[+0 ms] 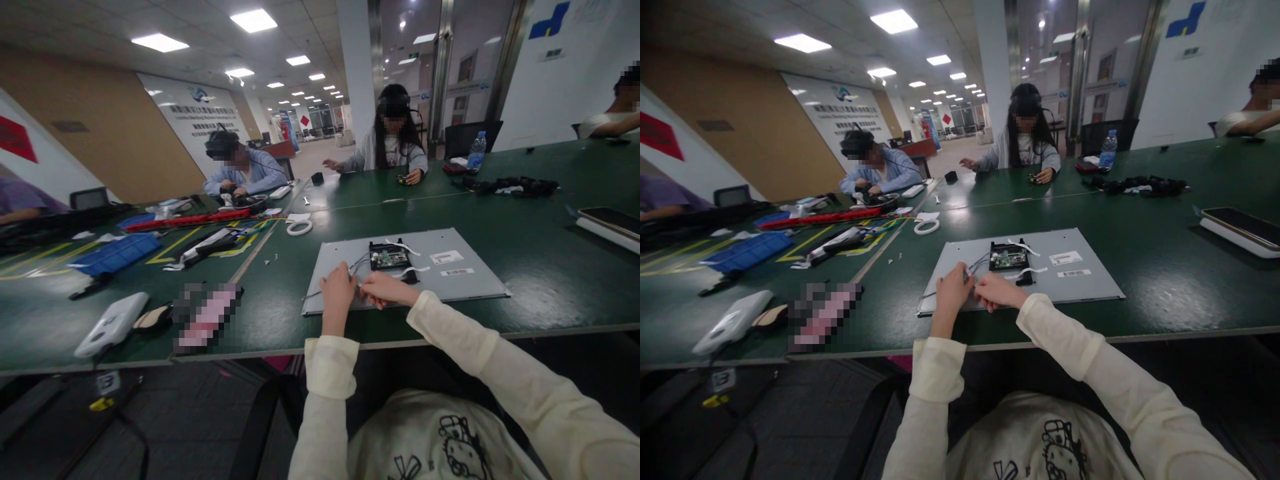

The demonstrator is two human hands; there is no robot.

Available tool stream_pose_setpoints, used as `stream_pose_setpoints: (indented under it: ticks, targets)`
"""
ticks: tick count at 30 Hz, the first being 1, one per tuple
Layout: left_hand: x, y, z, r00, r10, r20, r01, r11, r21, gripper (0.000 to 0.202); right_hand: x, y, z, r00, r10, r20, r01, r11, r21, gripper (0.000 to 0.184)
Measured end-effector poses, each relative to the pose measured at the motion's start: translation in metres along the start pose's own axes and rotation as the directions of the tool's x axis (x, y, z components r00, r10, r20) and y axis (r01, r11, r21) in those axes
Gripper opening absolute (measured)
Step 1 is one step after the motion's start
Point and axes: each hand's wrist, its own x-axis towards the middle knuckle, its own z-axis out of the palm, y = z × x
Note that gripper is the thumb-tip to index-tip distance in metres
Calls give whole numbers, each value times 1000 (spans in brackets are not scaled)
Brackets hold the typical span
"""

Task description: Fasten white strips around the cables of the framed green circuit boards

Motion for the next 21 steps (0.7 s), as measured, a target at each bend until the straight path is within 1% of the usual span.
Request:
stream_pose_setpoints:
  ticks: [2,4,6,8,9,10,11,12,14,16,17,19,21]
  targets:
    - [0,-2,2,1000,8,2,-8,1000,-20,28,-6,1,3,996,-88,-9,87,994,-62,17]
    - [0,-5,4,1000,13,7,-13,999,-37,34,-16,1,2,975,-222,-4,219,964,-152,18]
    - [0,-7,5,1000,12,18,-11,999,-50,37,-27,2,-5,922,-387,24,377,882,-282,20]
    - [1,-10,6,1000,12,26,-10,998,-64,40,-38,5,-19,850,-523,53,496,764,-412,20]
    - [1,-11,6,999,15,29,-13,997,-71,42,-43,9,-28,820,-570,55,527,714,-462,20]
    - [1,-12,6,999,19,31,-17,997,-79,44,-47,14,-38,802,-596,43,534,682,-500,22]
    - [1,-13,6,999,27,33,-24,996,-87,45,-52,20,-49,793,-608,23,523,663,-536,26]
    - [1,-14,6,999,35,33,-31,995,-96,46,-56,28,-60,793,-610,1,498,646,-579,31]
    - [0,-14,6,998,40,39,-35,994,-105,47,-64,44,-79,806,-592,-18,429,604,-671,49]
    - [-1,-13,5,998,34,45,-30,994,-102,48,-72,59,-91,839,-544,16,381,566,-731,68]
    - [-2,-12,4,999,33,43,-28,995,-98,48,-75,64,-95,858,-513,38,366,557,-746,74]
    - [-3,-10,2,999,31,25,-28,995,-92,48,-80,70,-98,888,-454,74,348,559,-753,79]
    - [-4,-10,1,1000,30,-7,-31,996,-89,47,-83,70,-97,905,-414,100,342,566,-750,80]
